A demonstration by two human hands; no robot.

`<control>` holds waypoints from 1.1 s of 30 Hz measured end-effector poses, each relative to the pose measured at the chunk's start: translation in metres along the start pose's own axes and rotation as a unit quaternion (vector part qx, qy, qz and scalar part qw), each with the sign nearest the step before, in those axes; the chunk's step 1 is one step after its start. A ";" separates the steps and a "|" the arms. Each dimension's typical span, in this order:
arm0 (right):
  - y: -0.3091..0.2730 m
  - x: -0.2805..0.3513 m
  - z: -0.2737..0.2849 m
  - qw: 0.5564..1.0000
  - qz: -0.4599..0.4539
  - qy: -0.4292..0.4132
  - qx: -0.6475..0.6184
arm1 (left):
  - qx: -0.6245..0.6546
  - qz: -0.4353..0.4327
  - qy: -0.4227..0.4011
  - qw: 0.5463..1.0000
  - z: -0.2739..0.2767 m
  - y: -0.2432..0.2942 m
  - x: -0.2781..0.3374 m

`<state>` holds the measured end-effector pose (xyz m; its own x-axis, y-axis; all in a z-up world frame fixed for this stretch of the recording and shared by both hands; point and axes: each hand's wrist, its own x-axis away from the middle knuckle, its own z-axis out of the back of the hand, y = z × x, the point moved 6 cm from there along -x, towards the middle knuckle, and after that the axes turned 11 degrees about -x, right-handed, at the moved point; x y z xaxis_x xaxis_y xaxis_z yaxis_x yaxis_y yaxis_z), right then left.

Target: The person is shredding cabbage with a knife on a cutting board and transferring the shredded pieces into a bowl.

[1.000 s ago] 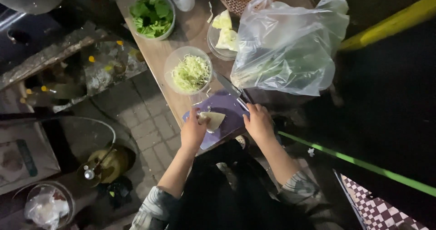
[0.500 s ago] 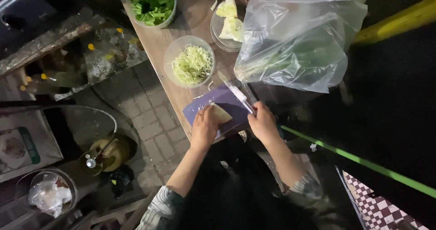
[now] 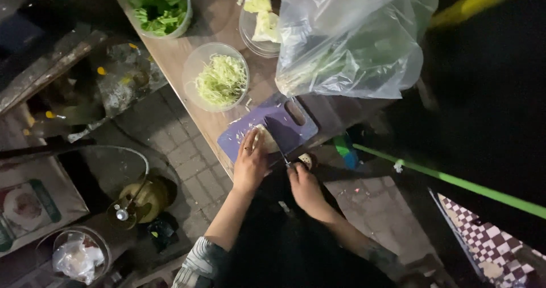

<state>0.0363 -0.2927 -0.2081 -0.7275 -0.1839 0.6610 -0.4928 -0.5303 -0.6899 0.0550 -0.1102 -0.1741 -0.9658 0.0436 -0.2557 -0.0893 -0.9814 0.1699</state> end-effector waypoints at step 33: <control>0.002 0.027 0.044 0.997 0.027 0.063 -0.039 | 0.043 0.145 -0.042 0.988 -0.041 -0.018 0.011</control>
<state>0.0363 -0.3352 -0.1789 -0.8058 -0.1029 0.5832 -0.4828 -0.4560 -0.7476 0.0556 -0.0995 -0.2193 -0.9703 -0.2182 -0.1049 0.1774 -0.9357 0.3049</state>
